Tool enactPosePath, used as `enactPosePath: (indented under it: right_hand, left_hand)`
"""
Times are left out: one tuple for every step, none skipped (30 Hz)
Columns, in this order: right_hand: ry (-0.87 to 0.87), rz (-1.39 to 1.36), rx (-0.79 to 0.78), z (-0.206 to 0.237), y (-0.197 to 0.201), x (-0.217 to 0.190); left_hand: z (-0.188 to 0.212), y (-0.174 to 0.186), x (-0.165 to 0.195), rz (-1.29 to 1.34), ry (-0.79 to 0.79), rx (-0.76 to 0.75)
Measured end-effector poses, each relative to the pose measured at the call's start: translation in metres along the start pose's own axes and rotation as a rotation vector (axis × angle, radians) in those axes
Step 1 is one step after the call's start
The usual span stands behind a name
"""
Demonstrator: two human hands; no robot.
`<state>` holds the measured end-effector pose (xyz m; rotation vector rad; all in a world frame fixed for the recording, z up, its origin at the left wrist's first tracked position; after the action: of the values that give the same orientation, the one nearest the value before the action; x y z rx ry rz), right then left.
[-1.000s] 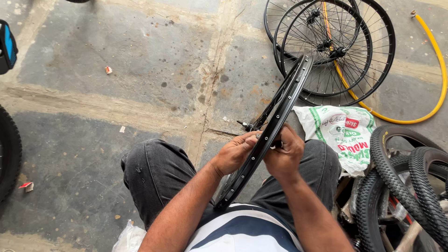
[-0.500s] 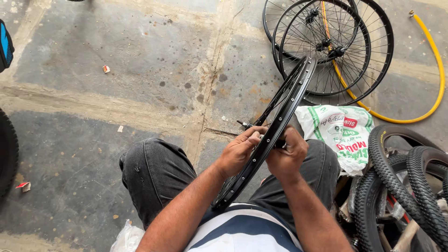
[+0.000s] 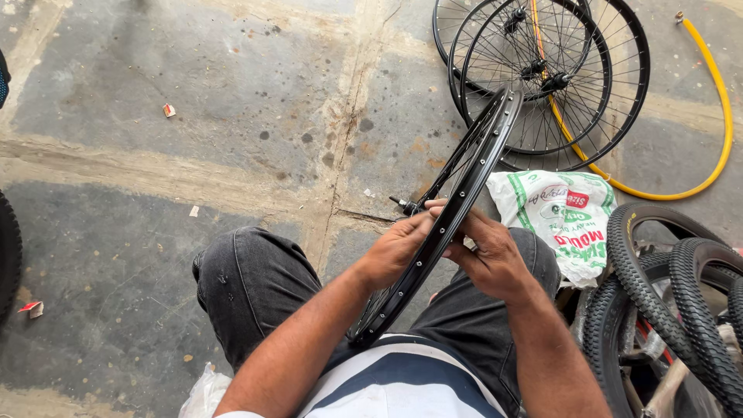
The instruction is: The person sits on the floor holding a bicycle wheel rim across their lap and works around the rim with a small spoke wrench, turning spoke nipples and checking the rim by hand. They rotate the wheel and continue working around the spokes, with other bicycle wheels and tires piled nearby.
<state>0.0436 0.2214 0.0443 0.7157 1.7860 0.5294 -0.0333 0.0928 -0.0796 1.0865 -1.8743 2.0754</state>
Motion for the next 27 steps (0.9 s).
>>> enactPosePath:
  right_hand:
    - [-0.031, 0.085, 0.066, 0.001, -0.005, 0.001]
    - [-0.059, 0.17, 0.134, 0.001, -0.011, 0.003]
    - [-0.059, 0.17, 0.241, 0.002, -0.017, 0.003]
    - [-0.064, 0.172, 0.345, 0.003, -0.024, 0.002]
    - [-0.066, 0.175, 0.453, 0.004, -0.031, 0.001]
    - [-0.063, 0.189, 0.486, 0.005, -0.037, 0.0]
    - [-0.062, 0.203, 0.516, 0.006, -0.042, -0.001]
    - [-0.064, 0.216, 0.546, 0.007, -0.044, -0.001]
    - [-0.081, 0.165, 0.52, 0.007, -0.045, -0.001]
    - [-0.098, 0.116, 0.495, 0.008, -0.044, -0.001]
    - [-0.116, 0.069, 0.471, 0.008, -0.04, 0.0]
    - [-0.152, 0.008, 0.392, 0.008, -0.035, 0.001]
    - [-0.186, -0.053, 0.311, 0.008, -0.029, 0.002]
    - [-0.218, -0.116, 0.228, 0.008, -0.022, 0.002]
    - [-0.193, -0.135, 0.163, 0.007, -0.015, 0.002]
    - [-0.169, -0.154, 0.098, 0.007, -0.008, 0.002]
    - [-0.145, -0.172, 0.035, 0.005, -0.002, 0.002]
    - [-0.11, -0.172, -0.002, 0.004, 0.004, 0.002]
    - [-0.077, -0.172, -0.04, 0.003, 0.007, 0.002]
    - [-0.043, -0.173, -0.077, 0.002, 0.008, 0.002]
    - [-0.015, -0.151, -0.074, 0.001, 0.008, 0.002]
    - [0.014, -0.131, -0.071, 0.0, 0.004, 0.003]
    - [0.039, -0.111, -0.067, 0.001, 0.0, 0.004]
    - [-0.039, -0.046, 0.002, 0.002, -0.004, 0.007]
    - [-0.116, 0.016, 0.071, 0.005, -0.011, 0.011]
    - [-0.197, 0.076, 0.139, 0.008, -0.016, 0.015]
    - [-0.302, 0.083, 0.134, 0.011, -0.019, 0.021]
  left_hand:
    - [0.004, 0.002, 0.001, 0.018, -0.032, -0.036]
    - [0.007, 0.005, 0.003, 0.033, -0.065, -0.073]
    - [0.009, 0.008, 0.004, 0.037, -0.064, -0.074]
    - [0.01, 0.01, 0.003, 0.047, -0.058, -0.074]
    - [0.011, 0.011, 0.003, 0.053, -0.055, -0.077]
    - [0.012, 0.013, 0.004, 0.056, -0.069, -0.085]
    - [0.011, 0.013, 0.004, 0.06, -0.084, -0.092]
    - [0.012, 0.013, 0.004, 0.066, -0.095, -0.097]
    - [0.012, 0.011, 0.004, 0.035, -0.09, -0.101]
    - [0.012, 0.01, 0.004, 0.004, -0.085, -0.106]
    - [0.012, 0.008, 0.005, -0.025, -0.078, -0.114]
    - [0.013, 0.006, 0.005, -0.006, -0.064, -0.099]
    - [0.013, 0.004, 0.005, 0.012, -0.051, -0.083]
    - [0.013, 0.002, 0.005, 0.03, -0.039, -0.065]
    - [0.013, 0.0, 0.006, 0.008, -0.052, -0.082]
    - [0.013, -0.001, 0.006, -0.015, -0.063, -0.098]
    - [0.012, -0.003, 0.006, -0.038, -0.074, -0.116]
    - [0.01, -0.002, 0.006, -0.043, -0.05, -0.086]
    - [0.008, -0.002, 0.005, -0.047, -0.027, -0.057]
    - [0.006, -0.002, 0.004, -0.051, -0.003, -0.027]
    - [0.004, -0.002, 0.004, -0.042, 0.014, -0.014]
    - [0.003, -0.003, 0.005, -0.033, 0.032, 0.001]
    - [0.003, -0.004, 0.006, -0.023, 0.053, 0.016]
    - [0.003, -0.007, 0.009, -0.018, 0.022, 0.027]
    - [0.005, -0.011, 0.012, -0.015, -0.009, 0.04]
    - [0.01, -0.015, 0.016, -0.011, -0.038, 0.054]
    - [0.017, -0.019, 0.023, -0.16, -0.115, 0.103]
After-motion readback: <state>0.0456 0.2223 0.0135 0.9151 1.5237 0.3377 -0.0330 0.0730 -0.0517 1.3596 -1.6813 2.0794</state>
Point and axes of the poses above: each hand's wrist, its own z-axis away from the middle knuckle, its own y-axis out of the back of the hand, x = y × z, the point moved 2 cm from there along -z, towards the middle knuckle, and after that the axes turned 8 degrees about z, right-handed, at the moved point
